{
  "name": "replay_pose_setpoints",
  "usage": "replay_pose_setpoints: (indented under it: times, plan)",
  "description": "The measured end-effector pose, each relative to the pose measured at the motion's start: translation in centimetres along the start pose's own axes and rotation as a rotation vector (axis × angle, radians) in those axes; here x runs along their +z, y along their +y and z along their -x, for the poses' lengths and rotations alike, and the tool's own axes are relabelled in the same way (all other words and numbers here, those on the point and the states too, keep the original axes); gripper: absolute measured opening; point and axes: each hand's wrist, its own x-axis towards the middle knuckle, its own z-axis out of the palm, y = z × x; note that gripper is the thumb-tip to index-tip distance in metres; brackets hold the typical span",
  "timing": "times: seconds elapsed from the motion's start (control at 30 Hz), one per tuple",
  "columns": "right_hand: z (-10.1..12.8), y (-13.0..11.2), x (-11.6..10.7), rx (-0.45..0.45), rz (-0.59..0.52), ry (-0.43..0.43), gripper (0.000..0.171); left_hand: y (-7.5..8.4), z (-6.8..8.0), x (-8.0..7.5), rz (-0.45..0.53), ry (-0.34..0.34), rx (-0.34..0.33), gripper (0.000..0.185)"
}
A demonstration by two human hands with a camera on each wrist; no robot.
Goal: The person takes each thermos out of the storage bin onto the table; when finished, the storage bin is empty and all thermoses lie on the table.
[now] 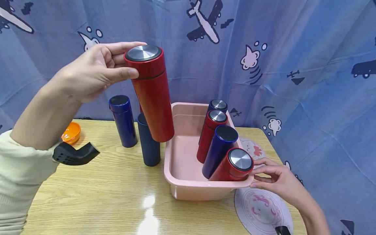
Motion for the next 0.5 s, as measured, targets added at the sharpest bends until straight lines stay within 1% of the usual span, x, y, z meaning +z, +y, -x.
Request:
replay_pose_setpoints:
  times: [0.23,0.33,0.5]
  plan:
    - [-0.1,0.0,0.1,-0.001,-0.013,-0.001,0.038,0.1,0.7,-0.6,-0.132,-0.076,-0.018,0.06]
    - [-0.1,0.0,0.1,0.006,-0.01,0.002,0.038,0.0,1.0,-0.9,-0.158,-0.101,-0.023,0.06]
    - [0.0,0.0,0.1,0.018,-0.012,0.009,0.037,-0.6,1.6,-1.6,-0.14,-0.119,-0.034,0.06]
